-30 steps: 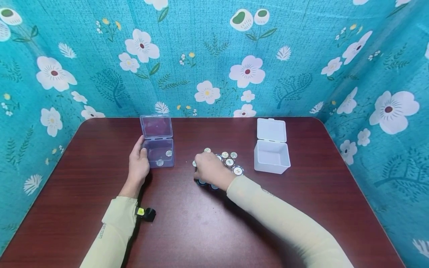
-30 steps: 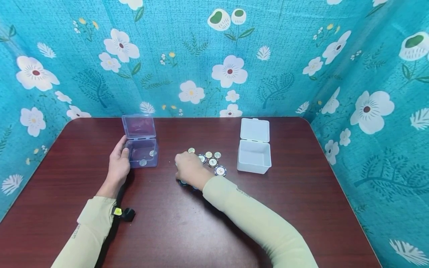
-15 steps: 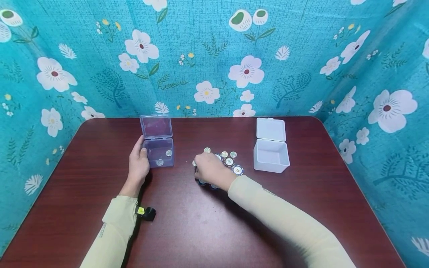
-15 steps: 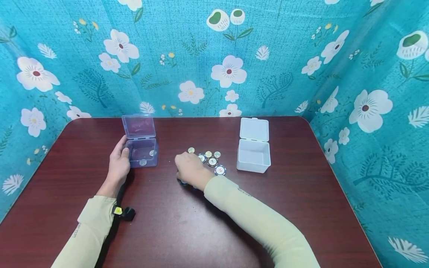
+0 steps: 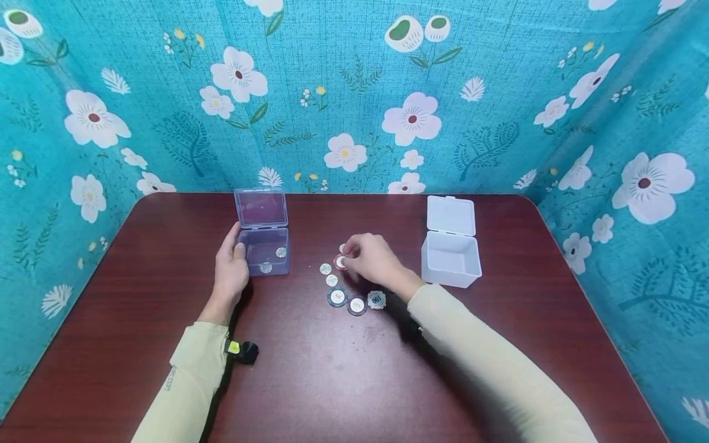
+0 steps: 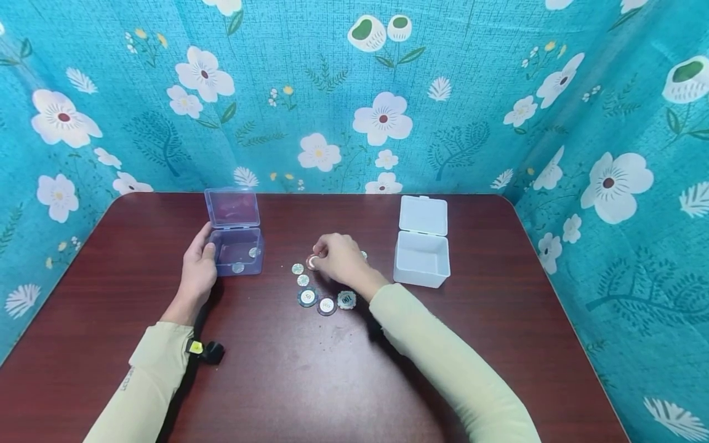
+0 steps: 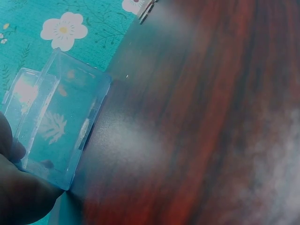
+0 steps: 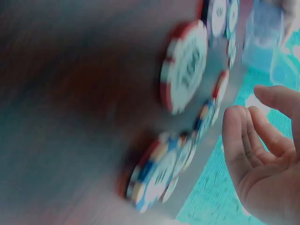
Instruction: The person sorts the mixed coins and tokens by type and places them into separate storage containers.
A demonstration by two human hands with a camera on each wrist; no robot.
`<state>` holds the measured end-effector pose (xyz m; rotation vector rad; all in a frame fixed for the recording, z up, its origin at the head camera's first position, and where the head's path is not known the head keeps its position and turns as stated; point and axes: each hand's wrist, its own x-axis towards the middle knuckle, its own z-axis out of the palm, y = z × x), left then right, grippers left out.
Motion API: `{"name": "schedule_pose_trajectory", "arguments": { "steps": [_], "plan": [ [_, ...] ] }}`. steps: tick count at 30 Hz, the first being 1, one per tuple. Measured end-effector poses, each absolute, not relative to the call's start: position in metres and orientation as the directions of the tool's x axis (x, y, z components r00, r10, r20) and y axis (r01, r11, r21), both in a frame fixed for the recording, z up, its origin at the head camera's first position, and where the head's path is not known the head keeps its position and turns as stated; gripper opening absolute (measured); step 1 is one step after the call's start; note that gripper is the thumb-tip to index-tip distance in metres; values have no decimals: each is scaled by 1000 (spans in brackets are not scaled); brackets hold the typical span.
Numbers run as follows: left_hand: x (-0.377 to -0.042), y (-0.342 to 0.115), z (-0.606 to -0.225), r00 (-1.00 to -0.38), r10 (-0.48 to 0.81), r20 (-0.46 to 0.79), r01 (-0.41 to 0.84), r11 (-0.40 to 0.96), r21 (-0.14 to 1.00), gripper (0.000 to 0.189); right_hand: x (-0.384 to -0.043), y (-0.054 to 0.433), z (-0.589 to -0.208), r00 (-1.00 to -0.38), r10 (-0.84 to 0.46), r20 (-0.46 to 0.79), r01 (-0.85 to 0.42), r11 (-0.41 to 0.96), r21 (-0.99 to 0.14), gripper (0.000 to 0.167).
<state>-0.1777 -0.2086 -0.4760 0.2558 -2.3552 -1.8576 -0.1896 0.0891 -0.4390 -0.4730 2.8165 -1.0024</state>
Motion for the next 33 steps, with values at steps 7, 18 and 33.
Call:
{"name": "schedule_pose_trajectory", "arguments": {
  "steps": [7,18,33],
  "plan": [
    [-178,-208,-477,-979,-205,13,-35,229,973,53,-196,124,-446,-973,-225,51,-203,731,-651,16],
    [-178,-209,-475,-979,-201,20,-25,218,976,53,-192,159,-458,-988,-137,75,-152,727,-670,17],
    [-178,-208,-478,-977,-210,21,-27,223,974,53,-192,171,-459,-979,-200,32,-175,759,-627,22]
  ]
}}
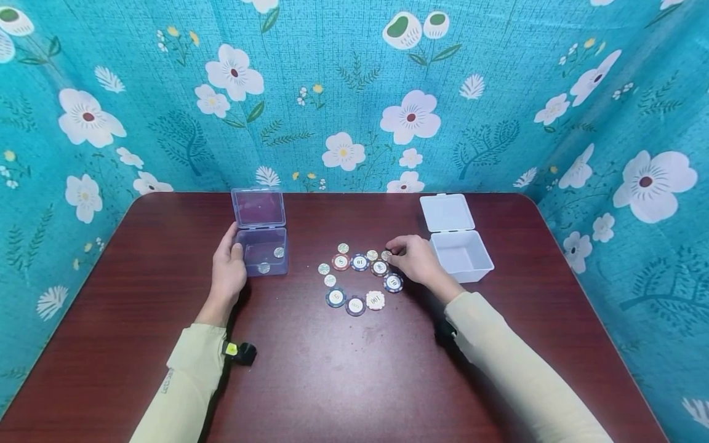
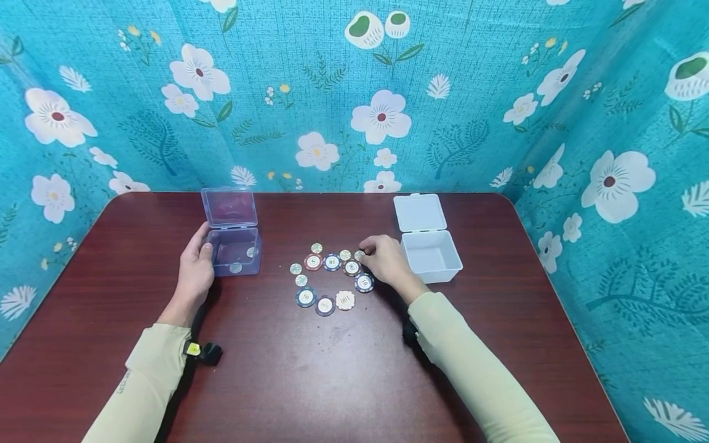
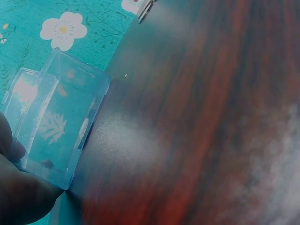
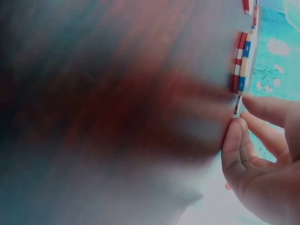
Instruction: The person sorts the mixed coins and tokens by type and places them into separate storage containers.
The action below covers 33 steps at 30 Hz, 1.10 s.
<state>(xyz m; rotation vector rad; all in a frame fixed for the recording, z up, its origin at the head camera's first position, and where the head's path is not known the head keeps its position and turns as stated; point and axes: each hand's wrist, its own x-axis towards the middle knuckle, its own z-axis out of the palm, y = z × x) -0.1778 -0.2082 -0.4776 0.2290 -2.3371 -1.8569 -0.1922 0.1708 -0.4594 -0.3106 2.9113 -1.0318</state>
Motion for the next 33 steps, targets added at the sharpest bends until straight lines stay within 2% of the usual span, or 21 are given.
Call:
{"name": "schedule_pose_trajectory", "arguments": {
  "steps": [7,19,33],
  "plan": [
    [-177,-208,-478,-977,-214,13,-35,219,975,53,-193,171,-459,-970,-242,22,-202,754,-625,23],
    [-174,-207,-477,-976,-215,29,-18,214,977,52,-198,170,-459,-975,-222,-19,-164,773,-612,15],
    [-174,-206,-475,-979,-204,0,-45,215,975,53,-204,166,-447,-964,-203,-170,-80,835,-544,14]
  ]
}}
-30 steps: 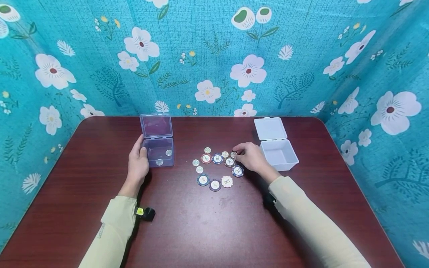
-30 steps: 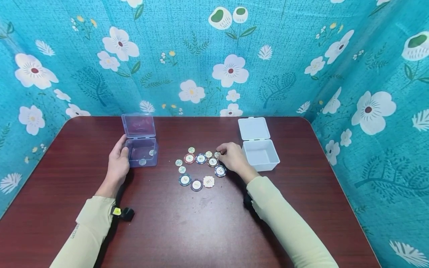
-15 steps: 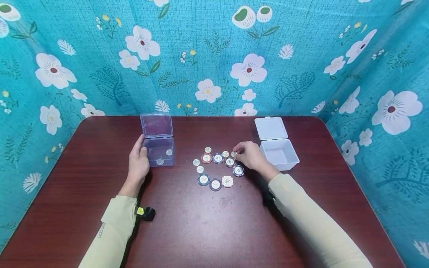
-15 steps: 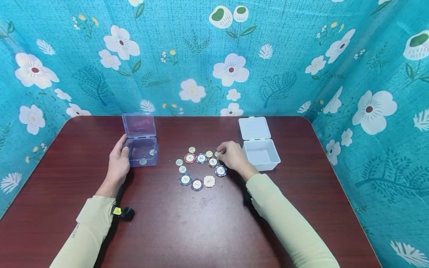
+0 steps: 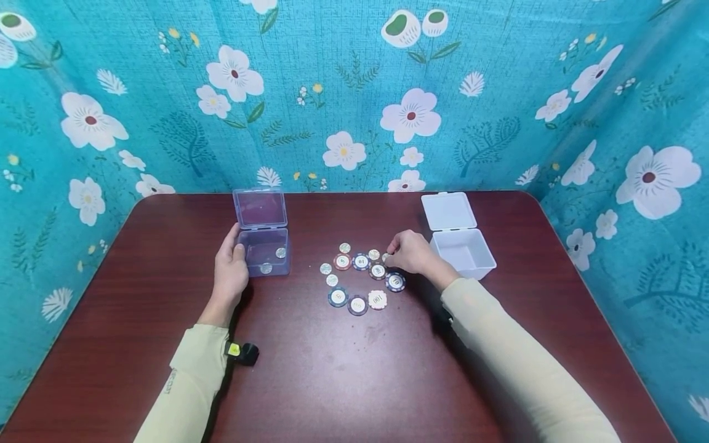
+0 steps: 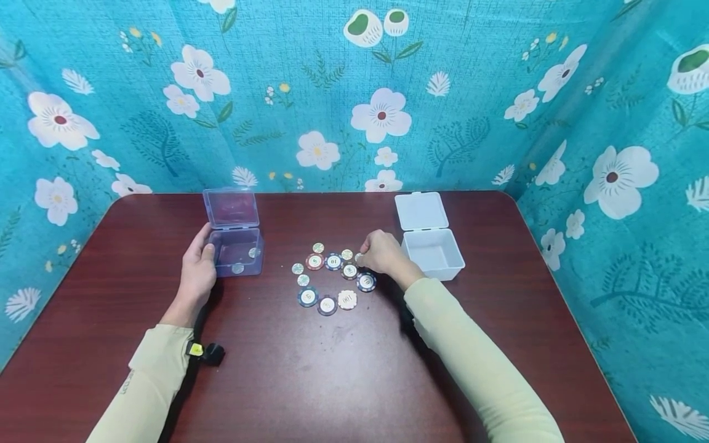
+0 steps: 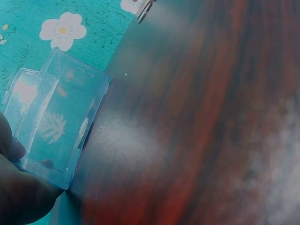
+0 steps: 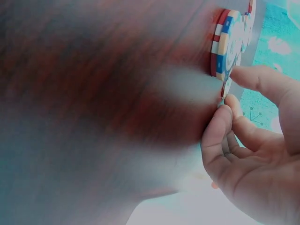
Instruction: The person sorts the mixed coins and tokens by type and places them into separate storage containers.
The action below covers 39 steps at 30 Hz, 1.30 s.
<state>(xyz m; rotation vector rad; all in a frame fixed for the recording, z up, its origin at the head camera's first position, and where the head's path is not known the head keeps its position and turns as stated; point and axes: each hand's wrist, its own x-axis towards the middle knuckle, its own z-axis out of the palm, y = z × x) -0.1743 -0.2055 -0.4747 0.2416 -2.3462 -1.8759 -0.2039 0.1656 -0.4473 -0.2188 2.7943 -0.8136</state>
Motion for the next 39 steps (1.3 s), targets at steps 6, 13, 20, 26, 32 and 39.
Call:
{"name": "schedule_pose_trajectory", "arguments": {
  "steps": [6,13,20,26,32,39],
  "plan": [
    [-175,-206,-475,-978,-207,2,-45,221,974,53,-204,164,-444,-960,-185,-209,-49,851,-523,16],
    [-174,-206,-474,-976,-216,-3,-52,221,974,52,-202,165,-446,-965,-180,-191,-45,831,-555,19],
    [-174,-206,-474,-978,-210,-3,-50,218,975,53,-199,166,-450,-974,-169,-153,-52,817,-574,19],
    [-173,-206,-475,-977,-212,14,-32,213,976,53,-197,166,-451,-974,-176,-140,-60,803,-593,18],
    [-174,-206,-477,-977,-212,19,-27,211,977,52,-196,167,-452,-973,-197,-119,-86,791,-606,18],
    [-173,-205,-476,-977,-213,25,-20,206,978,53,-195,168,-454,-970,-225,-94,-118,768,-629,15]
  ]
}}
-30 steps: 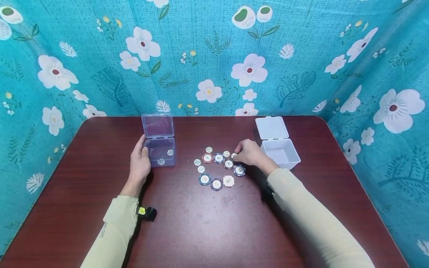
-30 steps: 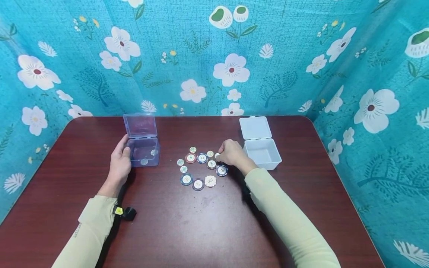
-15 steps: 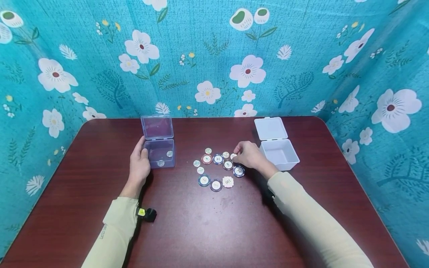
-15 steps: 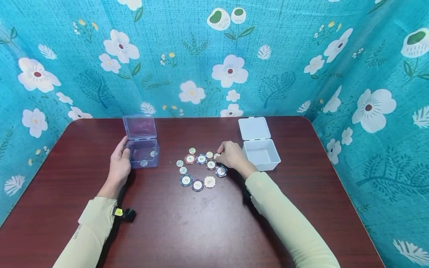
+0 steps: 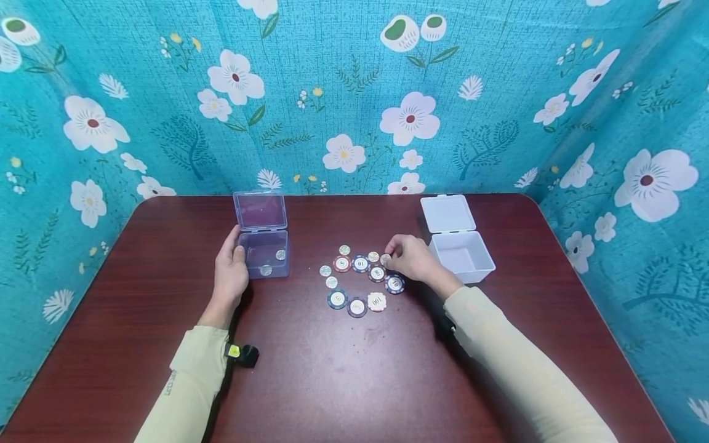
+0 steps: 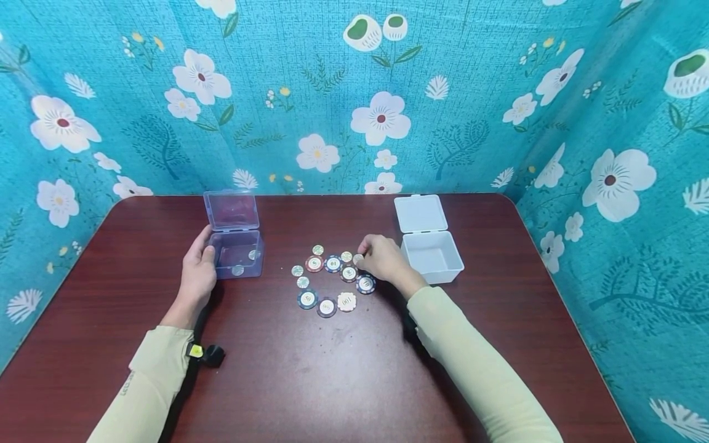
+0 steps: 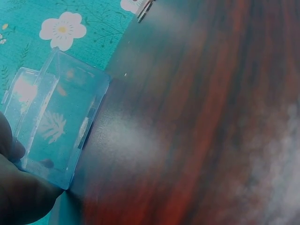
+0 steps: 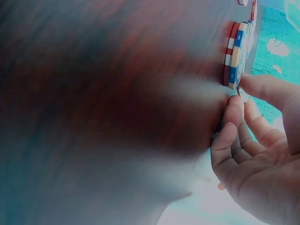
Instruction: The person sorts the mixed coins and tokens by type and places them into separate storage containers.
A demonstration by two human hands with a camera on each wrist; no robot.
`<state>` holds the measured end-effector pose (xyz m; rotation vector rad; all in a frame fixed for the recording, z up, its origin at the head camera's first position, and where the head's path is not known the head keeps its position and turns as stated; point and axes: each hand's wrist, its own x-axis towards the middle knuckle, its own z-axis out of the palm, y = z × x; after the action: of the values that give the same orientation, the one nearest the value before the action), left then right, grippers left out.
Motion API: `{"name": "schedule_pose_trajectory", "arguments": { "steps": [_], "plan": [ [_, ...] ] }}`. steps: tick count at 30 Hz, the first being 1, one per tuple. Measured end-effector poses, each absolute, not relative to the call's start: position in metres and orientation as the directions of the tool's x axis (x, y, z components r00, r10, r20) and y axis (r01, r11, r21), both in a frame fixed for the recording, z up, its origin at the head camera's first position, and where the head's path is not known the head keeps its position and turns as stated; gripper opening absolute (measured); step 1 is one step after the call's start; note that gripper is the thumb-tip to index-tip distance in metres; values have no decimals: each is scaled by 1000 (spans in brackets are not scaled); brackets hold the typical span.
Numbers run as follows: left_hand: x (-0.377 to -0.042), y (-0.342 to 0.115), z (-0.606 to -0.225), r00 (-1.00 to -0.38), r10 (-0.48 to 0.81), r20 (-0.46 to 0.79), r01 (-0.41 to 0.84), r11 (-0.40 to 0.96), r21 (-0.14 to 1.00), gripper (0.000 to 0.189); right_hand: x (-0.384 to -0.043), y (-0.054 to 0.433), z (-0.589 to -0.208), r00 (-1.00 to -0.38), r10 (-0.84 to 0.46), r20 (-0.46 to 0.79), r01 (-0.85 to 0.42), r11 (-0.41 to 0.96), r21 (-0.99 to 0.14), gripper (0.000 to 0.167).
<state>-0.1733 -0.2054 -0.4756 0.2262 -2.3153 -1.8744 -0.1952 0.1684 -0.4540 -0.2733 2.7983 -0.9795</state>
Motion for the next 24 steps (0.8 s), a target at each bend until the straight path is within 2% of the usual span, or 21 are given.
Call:
{"name": "schedule_pose_trajectory", "arguments": {
  "steps": [15,24],
  "plan": [
    [-173,-206,-474,-976,-215,22,-27,222,975,52,-194,171,-455,-973,-216,-79,-113,749,-653,10],
    [-171,-204,-473,-978,-209,20,-28,222,975,53,-189,167,-452,-972,-225,-72,-107,690,-715,9]
  ]
}}
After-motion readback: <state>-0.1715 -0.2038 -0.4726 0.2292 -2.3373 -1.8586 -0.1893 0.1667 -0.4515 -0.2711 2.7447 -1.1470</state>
